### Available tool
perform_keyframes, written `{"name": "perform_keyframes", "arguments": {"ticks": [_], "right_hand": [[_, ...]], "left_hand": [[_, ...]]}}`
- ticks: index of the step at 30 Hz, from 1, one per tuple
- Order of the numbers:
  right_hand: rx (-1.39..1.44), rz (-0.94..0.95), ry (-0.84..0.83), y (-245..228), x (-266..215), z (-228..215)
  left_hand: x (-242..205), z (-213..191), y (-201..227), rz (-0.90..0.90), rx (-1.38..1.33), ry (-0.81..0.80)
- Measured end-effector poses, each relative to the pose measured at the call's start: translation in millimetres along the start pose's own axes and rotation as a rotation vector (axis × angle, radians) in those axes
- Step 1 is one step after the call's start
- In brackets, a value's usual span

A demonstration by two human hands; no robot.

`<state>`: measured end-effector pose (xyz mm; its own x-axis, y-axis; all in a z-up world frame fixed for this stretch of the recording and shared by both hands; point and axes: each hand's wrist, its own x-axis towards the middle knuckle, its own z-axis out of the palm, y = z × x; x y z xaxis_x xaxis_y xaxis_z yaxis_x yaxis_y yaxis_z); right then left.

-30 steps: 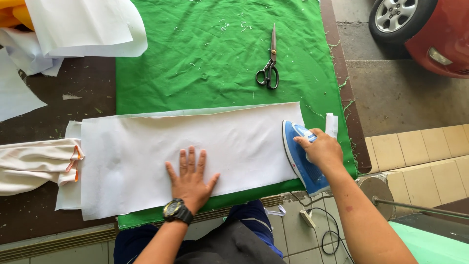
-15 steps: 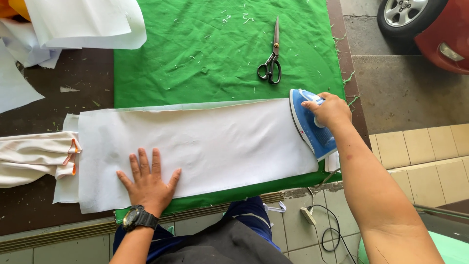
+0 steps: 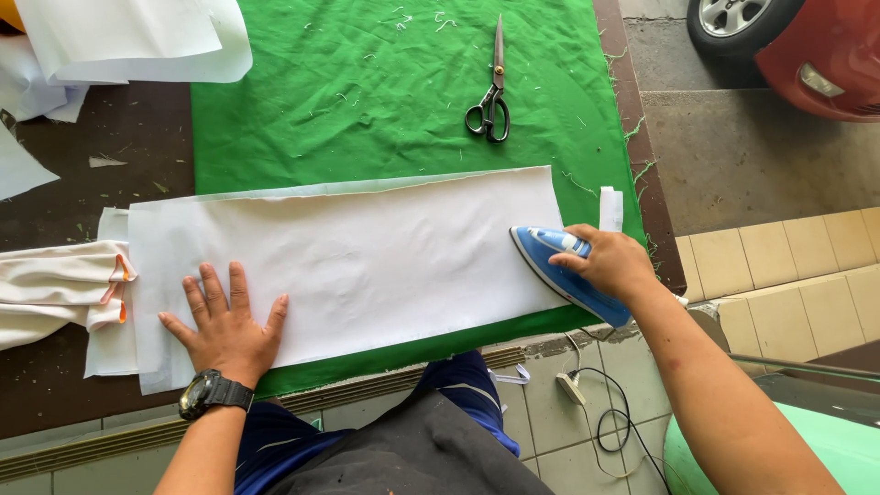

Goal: A person uses a steam iron to press a long strip of white fabric on a workbench.

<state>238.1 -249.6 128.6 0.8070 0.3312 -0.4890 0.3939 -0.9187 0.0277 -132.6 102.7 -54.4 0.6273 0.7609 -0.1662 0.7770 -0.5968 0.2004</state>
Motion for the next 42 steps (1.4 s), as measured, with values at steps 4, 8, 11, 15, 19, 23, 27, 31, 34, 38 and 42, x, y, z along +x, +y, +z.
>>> {"name": "perform_keyframes", "arguments": {"ticks": [4,8,11,15,19,23,27,31,34,38,42], "right_hand": [[-0.064,-0.008,-0.021,12,-2,15],[-0.105,-0.069,-0.039,18,-10,21],[-0.116,-0.094,-0.043,17,-14,20],[-0.05,-0.03,-0.025,8,-17,13],[-0.066,-0.014,0.007,-4,13,0],[-0.046,-0.004,0.09,0,66,-2],[-0.026,-0.035,0.149,6,103,-15],[-0.039,-0.036,0.155,5,98,-17],[-0.057,-0.067,0.113,-4,77,-20],[-0.081,-0.104,0.039,-1,46,-12],[-0.06,-0.191,0.015,5,20,1]], "left_hand": [[4,4,-8,0.044,-0.062,0.181],[7,2,-20,-0.011,-0.053,0.144],[5,-2,-14,0.046,-0.136,0.248],[2,18,25,0.18,0.067,0.38],[2,32,112,0.352,-0.003,0.351],[-5,31,179,0.476,-0.016,0.01],[-12,18,192,0.443,0.033,-0.216],[-13,10,175,0.41,0.085,-0.243],[-8,13,155,0.38,0.101,-0.186],[-5,12,134,0.338,0.113,-0.14],[-3,10,115,0.283,0.119,-0.141]]}}
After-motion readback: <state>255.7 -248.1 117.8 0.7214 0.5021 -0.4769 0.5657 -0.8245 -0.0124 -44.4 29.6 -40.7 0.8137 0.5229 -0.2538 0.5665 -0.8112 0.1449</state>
